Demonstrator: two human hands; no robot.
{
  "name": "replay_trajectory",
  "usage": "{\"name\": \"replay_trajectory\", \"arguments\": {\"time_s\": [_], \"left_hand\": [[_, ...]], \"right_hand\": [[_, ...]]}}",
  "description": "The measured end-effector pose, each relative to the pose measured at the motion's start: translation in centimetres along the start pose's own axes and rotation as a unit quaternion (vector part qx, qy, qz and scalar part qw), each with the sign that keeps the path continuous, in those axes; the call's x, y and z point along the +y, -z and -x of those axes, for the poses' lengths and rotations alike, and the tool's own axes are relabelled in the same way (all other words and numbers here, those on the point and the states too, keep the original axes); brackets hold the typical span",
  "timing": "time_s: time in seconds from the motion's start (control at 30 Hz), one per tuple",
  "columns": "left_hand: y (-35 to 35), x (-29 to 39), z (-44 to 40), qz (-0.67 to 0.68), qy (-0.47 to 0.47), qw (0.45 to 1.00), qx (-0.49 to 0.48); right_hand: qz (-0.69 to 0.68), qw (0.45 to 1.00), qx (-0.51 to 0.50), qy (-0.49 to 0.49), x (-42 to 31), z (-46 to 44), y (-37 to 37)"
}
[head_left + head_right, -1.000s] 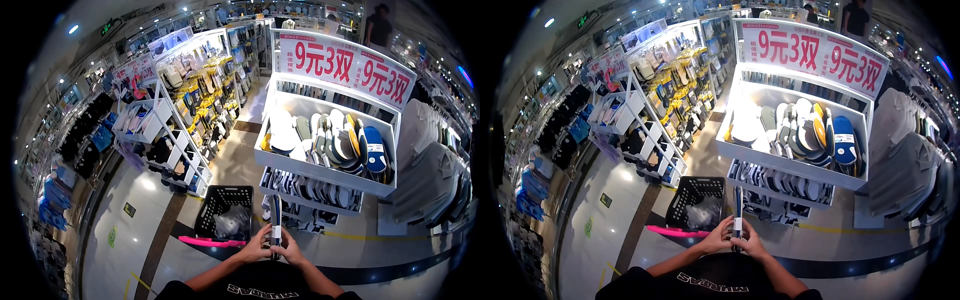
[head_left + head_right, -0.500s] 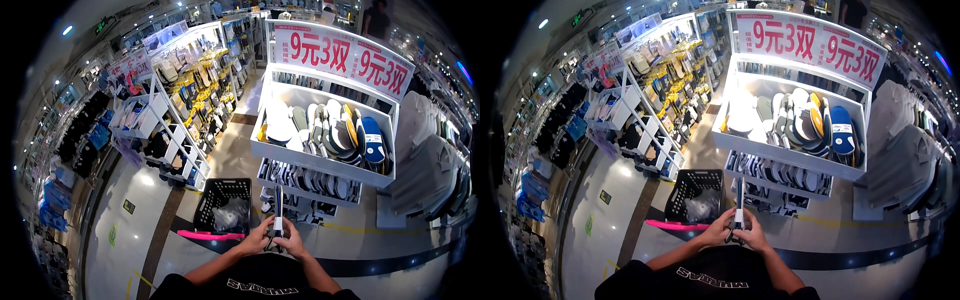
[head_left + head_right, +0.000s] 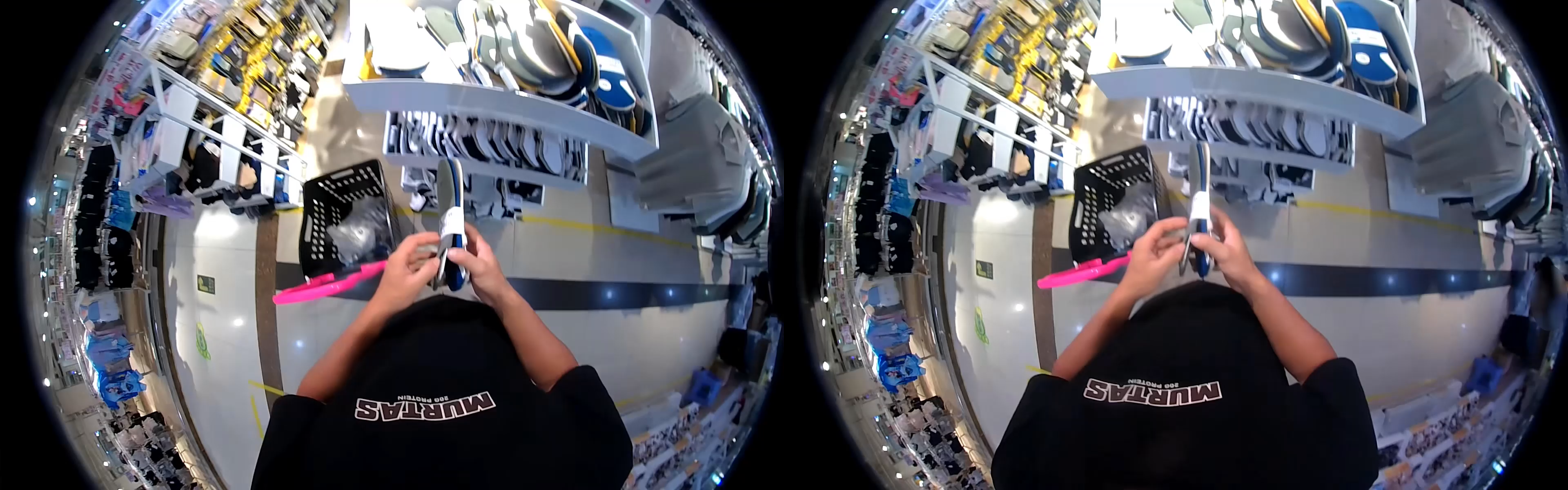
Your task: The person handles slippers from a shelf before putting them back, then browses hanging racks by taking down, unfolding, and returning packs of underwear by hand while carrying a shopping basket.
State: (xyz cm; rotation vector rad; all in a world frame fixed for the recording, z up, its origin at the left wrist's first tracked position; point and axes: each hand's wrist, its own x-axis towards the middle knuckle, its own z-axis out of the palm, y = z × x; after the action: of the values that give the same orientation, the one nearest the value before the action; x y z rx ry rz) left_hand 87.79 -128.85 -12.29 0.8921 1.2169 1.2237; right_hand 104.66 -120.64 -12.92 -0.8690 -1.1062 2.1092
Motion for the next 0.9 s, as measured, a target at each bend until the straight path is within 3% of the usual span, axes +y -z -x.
{"name": "replay_trajectory", "arguments": {"time_s": [0.33, 0.47, 0.6, 0.7, 0.8, 0.9], "left_hand": [[-0.2, 0.5, 0.6, 0.103, 0.042, 0.994, -0.023], [-0.2, 0.1, 0.1, 0.034, 0.059, 0.997, 0.021], [0.5, -0.1, 0.3, 0.134, 0.110, 0.984, 0.044], [0.1, 0.6, 0.5, 0.165, 0.109, 0.980, 0.020], [-1.3, 0.4, 1.0, 0.038, -0.007, 0.999, 0.024], [-0.8, 0.1, 0.9, 0.060, 0.034, 0.998, 0.006]], "right_hand": [[-0.019, 0.999, 0.011, -0.025, -0.5, 0.9, -0.6], [-0.023, 0.999, 0.012, -0.031, -0.1, 0.6, -0.6], [-0.032, 0.999, 0.023, -0.034, -1.0, 0.5, -1.1], [-0.010, 0.999, 0.041, -0.021, -0.5, 0.4, -0.9], [0.022, 0.998, 0.051, -0.008, 0.7, 0.1, -0.6], [0.031, 0.998, 0.043, -0.027, 0.1, 0.1, -0.5]]}}
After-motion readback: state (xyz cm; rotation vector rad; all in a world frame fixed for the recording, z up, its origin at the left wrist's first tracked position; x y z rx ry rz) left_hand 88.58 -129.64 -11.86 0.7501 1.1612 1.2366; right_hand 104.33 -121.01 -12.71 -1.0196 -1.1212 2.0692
